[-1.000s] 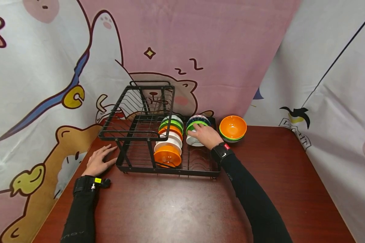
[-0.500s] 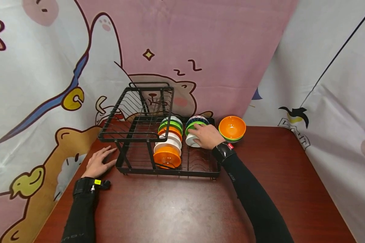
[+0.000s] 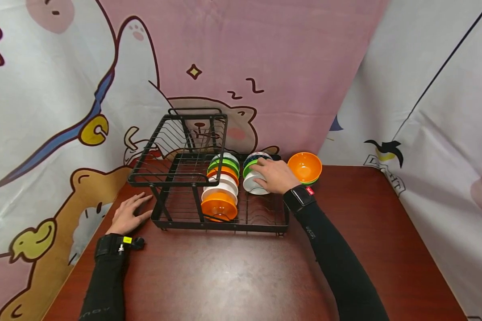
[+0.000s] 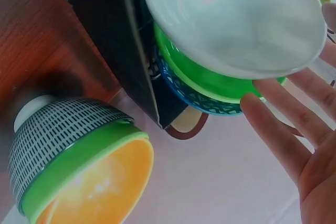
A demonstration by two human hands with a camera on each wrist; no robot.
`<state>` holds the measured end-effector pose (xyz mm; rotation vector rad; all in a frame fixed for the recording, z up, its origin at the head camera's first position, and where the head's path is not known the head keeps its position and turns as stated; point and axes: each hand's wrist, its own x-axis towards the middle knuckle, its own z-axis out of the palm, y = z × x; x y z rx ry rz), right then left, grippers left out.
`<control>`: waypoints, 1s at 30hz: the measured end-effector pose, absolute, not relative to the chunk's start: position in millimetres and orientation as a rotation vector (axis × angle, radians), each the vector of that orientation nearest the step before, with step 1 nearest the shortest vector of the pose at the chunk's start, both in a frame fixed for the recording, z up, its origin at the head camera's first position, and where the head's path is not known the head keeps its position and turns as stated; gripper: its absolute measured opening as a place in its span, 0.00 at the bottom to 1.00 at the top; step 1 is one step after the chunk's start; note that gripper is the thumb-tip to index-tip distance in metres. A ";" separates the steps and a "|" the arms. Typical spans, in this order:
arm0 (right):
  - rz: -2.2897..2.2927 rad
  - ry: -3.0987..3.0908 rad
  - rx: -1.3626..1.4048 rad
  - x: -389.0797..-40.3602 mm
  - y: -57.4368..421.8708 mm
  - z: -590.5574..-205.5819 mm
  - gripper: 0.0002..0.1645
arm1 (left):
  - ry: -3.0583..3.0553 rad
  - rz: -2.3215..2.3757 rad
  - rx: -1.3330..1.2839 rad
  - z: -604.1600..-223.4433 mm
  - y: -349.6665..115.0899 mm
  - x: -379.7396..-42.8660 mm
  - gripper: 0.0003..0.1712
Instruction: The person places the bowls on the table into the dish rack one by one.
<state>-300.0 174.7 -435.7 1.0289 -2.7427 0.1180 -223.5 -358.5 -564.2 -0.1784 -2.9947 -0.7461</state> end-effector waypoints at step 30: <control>1.178 -2.684 -0.058 -312.8 319.4 -462.7 0.43 | -3.010 -0.729 -0.185 -559.5 -358.4 -222.3 0.41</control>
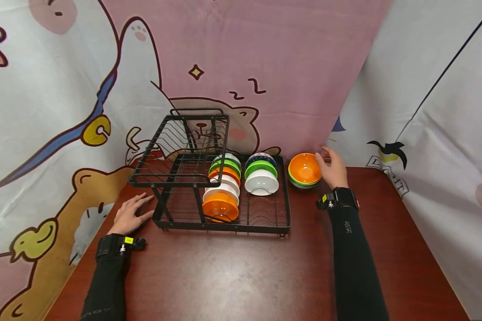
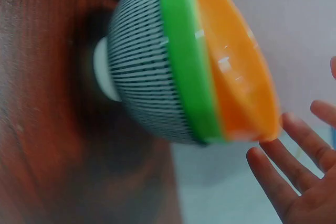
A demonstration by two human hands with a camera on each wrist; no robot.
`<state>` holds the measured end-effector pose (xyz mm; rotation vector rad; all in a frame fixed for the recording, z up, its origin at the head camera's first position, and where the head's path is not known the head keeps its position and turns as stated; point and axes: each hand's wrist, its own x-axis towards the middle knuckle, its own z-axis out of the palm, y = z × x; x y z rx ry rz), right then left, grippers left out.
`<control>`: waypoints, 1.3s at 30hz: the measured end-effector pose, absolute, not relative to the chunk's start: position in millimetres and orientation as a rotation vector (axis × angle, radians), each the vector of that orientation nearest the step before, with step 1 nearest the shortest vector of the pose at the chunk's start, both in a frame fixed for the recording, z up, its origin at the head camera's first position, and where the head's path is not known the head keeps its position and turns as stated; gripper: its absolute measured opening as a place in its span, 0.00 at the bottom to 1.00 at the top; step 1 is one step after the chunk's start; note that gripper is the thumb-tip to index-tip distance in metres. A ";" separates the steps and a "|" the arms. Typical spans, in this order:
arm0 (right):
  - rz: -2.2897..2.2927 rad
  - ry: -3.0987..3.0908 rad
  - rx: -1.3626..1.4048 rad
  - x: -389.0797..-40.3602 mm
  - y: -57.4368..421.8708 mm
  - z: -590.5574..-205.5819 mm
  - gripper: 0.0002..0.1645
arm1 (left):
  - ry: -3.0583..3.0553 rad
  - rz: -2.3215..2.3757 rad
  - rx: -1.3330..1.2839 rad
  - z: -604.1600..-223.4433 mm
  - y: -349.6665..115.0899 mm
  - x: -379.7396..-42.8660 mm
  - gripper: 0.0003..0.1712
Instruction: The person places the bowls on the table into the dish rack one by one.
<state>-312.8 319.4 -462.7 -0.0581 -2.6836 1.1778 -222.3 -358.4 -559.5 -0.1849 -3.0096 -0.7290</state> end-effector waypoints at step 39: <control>1.497 -2.487 -0.365 -318.4 309.9 -472.6 0.37 | -2.969 -0.764 -0.200 -559.4 -356.4 -221.1 0.41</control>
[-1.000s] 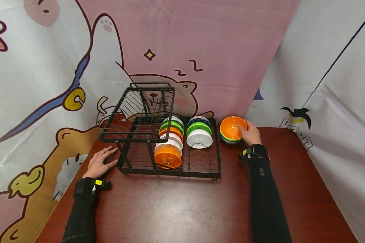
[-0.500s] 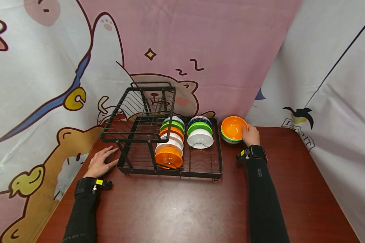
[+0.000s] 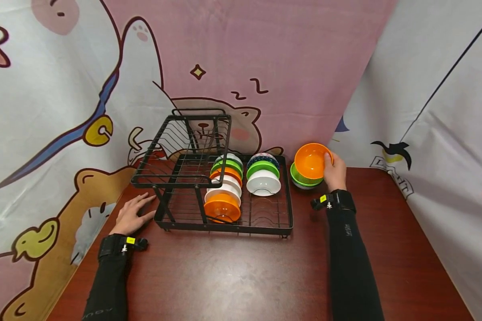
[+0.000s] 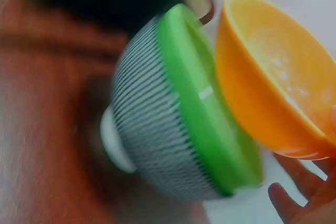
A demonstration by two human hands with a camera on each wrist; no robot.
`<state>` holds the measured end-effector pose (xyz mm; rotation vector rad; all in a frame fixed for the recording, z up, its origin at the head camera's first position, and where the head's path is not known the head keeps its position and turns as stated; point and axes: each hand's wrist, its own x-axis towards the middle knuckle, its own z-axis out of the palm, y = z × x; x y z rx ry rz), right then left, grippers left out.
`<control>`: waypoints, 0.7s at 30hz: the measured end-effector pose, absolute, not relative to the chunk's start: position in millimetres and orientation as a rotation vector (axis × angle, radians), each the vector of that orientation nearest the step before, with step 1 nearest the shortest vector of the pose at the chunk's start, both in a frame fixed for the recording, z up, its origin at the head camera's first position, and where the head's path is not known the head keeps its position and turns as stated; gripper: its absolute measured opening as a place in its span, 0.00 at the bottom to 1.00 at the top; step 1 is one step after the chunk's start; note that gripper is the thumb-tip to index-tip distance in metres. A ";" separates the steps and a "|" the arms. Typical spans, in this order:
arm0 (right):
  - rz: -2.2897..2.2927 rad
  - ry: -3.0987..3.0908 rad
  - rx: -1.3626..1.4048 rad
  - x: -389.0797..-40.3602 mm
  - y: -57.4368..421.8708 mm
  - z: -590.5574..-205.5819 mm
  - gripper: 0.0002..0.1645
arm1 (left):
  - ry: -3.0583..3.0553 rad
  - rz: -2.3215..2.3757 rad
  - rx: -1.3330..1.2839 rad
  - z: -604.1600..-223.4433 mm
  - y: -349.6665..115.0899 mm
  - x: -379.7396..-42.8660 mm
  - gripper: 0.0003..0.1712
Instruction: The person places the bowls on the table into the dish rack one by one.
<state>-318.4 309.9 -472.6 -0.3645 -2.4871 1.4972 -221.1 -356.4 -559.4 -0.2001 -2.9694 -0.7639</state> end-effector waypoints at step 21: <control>2.216 -1.794 -0.211 -277.2 282.6 -438.0 0.27 | -3.012 -0.751 -0.163 -552.9 -353.1 -218.9 0.40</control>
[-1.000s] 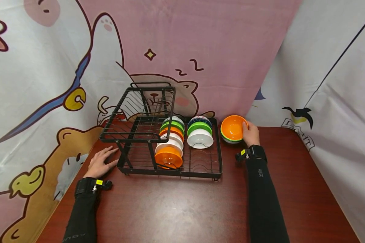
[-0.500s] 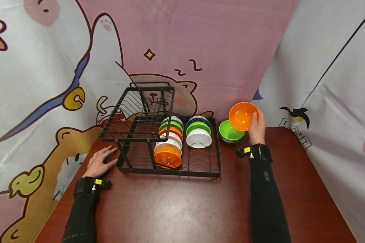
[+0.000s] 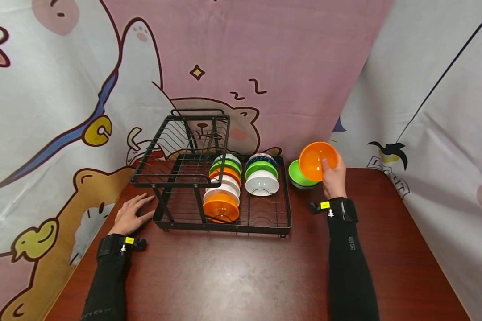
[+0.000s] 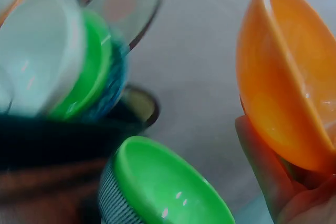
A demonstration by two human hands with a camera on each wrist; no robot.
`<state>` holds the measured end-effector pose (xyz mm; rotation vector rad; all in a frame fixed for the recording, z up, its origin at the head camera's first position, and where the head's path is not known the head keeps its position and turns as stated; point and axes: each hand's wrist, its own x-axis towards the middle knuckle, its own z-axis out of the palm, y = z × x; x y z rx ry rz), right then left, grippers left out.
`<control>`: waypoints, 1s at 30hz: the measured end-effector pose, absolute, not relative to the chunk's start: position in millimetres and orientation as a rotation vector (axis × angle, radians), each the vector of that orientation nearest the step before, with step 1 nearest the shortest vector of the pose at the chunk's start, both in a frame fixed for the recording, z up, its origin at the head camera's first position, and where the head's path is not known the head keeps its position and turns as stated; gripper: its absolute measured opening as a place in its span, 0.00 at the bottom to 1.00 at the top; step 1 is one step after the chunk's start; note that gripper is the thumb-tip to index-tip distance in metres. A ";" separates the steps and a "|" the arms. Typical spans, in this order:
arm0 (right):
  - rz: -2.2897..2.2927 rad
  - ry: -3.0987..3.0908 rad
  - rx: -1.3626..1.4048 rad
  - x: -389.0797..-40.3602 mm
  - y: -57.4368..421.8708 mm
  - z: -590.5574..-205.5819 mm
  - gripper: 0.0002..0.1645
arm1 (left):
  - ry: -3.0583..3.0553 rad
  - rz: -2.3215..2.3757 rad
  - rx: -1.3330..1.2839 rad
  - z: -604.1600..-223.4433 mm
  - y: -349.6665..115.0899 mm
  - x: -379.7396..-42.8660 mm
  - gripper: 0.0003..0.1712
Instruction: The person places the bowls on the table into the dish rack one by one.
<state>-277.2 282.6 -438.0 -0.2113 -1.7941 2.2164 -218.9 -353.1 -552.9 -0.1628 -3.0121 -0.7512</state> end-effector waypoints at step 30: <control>0.129 -2.339 1.001 -263.7 169.9 -434.2 0.38 | -3.023 -0.762 -0.164 -555.4 -355.5 -219.7 0.41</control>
